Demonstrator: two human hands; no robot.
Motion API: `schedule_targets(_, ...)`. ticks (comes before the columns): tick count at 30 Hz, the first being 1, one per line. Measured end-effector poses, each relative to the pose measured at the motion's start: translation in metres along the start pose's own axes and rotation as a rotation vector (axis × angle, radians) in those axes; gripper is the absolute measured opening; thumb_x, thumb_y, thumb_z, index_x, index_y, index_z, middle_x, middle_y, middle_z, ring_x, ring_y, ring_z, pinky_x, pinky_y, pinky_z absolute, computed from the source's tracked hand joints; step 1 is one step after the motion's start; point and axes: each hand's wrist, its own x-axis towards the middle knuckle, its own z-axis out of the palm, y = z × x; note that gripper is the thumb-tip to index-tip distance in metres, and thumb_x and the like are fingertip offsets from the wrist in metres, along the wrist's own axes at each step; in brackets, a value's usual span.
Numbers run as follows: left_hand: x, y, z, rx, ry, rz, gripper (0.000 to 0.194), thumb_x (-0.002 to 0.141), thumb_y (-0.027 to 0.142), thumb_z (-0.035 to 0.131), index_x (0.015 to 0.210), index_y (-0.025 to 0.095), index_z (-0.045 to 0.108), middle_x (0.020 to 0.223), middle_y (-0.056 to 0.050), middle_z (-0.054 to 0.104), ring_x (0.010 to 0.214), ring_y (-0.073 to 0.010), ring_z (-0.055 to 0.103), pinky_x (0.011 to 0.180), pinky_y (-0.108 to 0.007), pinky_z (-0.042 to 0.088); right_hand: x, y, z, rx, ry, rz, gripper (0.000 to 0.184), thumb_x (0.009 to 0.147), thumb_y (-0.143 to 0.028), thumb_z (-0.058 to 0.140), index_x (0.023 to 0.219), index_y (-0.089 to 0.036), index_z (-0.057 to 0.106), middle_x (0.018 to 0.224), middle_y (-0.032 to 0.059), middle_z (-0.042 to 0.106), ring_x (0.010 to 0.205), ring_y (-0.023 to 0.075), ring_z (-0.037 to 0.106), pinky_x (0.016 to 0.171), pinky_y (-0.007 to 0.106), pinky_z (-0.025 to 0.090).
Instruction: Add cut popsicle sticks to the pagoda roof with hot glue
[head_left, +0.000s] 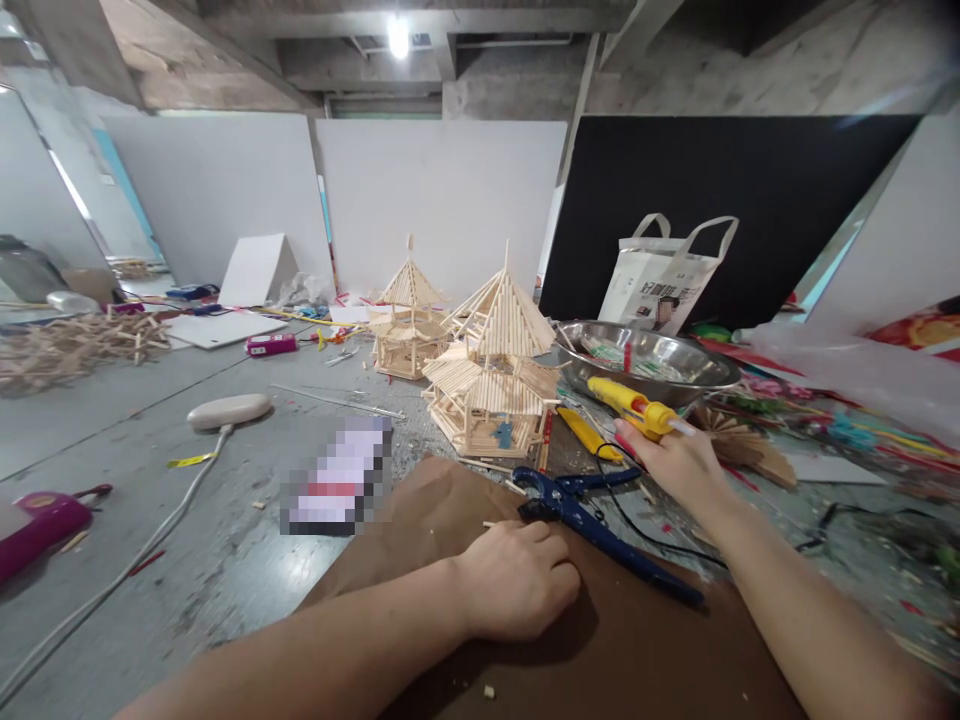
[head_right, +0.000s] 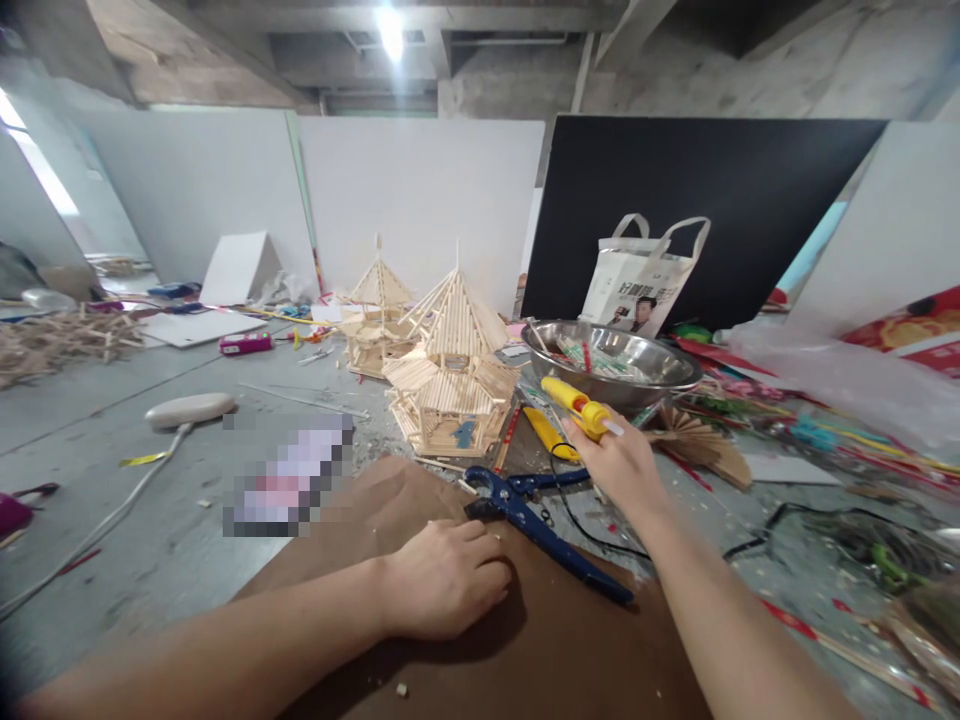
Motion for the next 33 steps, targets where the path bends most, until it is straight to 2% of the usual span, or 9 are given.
schedule_targets(3,0.0,-0.001,0.001,-0.003,0.003,0.003,0.017,0.081,0.027,0.036,0.072,0.018,0.047,0.075,-0.002,0.053,0.066,-0.014,0.045,0.049,-0.026,0.035,-0.002,-0.002,0.001,-0.101,-0.022,-0.07,0.024,0.075,-0.041,0.042,0.074,-0.02,0.054,0.072,0.0067,0.06,0.073,0.0215,0.056,0.064,0.031,0.04)
schedule_targets(7,-0.001,-0.003,0.001,-0.003,0.01,0.005,0.018,0.081,0.028,0.036,0.072,0.018,0.047,0.075,-0.001,0.052,0.065,-0.0138,0.044,0.05,-0.026,0.035,-0.003,0.0,0.004,-0.163,-0.035,-0.1,0.029,0.078,-0.044,0.038,0.073,-0.02,0.053,0.071,0.0062,0.06,0.071,0.0207,0.057,0.062,0.03,0.04)
schedule_targets(14,-0.001,-0.003,0.002,0.006,0.016,0.01,0.017,0.081,0.028,0.036,0.072,0.018,0.047,0.074,-0.001,0.052,0.065,-0.0139,0.044,0.049,-0.025,0.034,-0.001,0.006,0.01,-0.123,0.006,-0.137,0.031,0.077,-0.047,0.039,0.071,-0.02,0.055,0.068,0.0043,0.062,0.068,0.0199,0.058,0.06,0.029,0.041)
schedule_targets(20,-0.001,-0.004,0.002,-0.003,0.008,0.012,0.018,0.081,0.027,0.036,0.072,0.018,0.048,0.075,-0.001,0.053,0.066,-0.0139,0.045,0.05,-0.025,0.035,-0.002,0.001,0.009,-0.094,0.023,-0.153,0.029,0.076,-0.043,0.041,0.074,-0.019,0.057,0.072,0.006,0.063,0.069,0.0204,0.059,0.061,0.029,0.042)
schedule_targets(24,0.001,-0.006,-0.001,-0.039,0.008,0.032,0.021,0.082,0.029,0.035,0.076,0.017,0.052,0.081,-0.003,0.056,0.076,-0.0149,0.048,0.066,-0.028,0.04,-0.001,-0.005,0.004,-0.024,-0.037,-0.091,0.03,0.075,-0.044,0.042,0.065,-0.02,0.059,0.06,0.0032,0.061,0.063,0.0194,0.059,0.056,0.028,0.041)
schedule_targets(27,0.002,-0.006,-0.003,-0.089,0.013,0.05,0.025,0.082,0.033,0.036,0.087,0.016,0.053,0.094,-0.006,0.057,0.091,-0.0167,0.048,0.081,-0.031,0.037,-0.001,-0.01,0.001,0.013,-0.054,0.007,0.032,0.073,-0.046,0.044,0.061,-0.021,0.059,0.048,0.0009,0.056,0.053,0.0178,0.056,0.05,0.027,0.04)
schedule_targets(30,0.002,-0.006,-0.005,-0.116,0.007,0.038,0.031,0.082,0.036,0.035,0.1,0.017,0.051,0.109,-0.007,0.053,0.103,-0.0188,0.044,0.088,-0.032,0.034,-0.001,-0.014,-0.003,0.041,-0.064,0.072,0.032,0.073,-0.046,0.045,0.06,-0.02,0.059,0.042,-0.0004,0.053,0.046,0.0159,0.053,0.05,0.028,0.039)
schedule_targets(33,0.002,-0.006,-0.004,-0.126,-0.01,0.006,0.036,0.081,0.039,0.035,0.107,0.018,0.049,0.115,-0.007,0.05,0.107,-0.0198,0.042,0.091,-0.035,0.032,-0.002,-0.016,-0.004,0.073,-0.079,0.106,0.03,0.072,-0.045,0.047,0.058,-0.02,0.058,0.04,-0.0013,0.05,0.044,0.015,0.051,0.052,0.028,0.039)
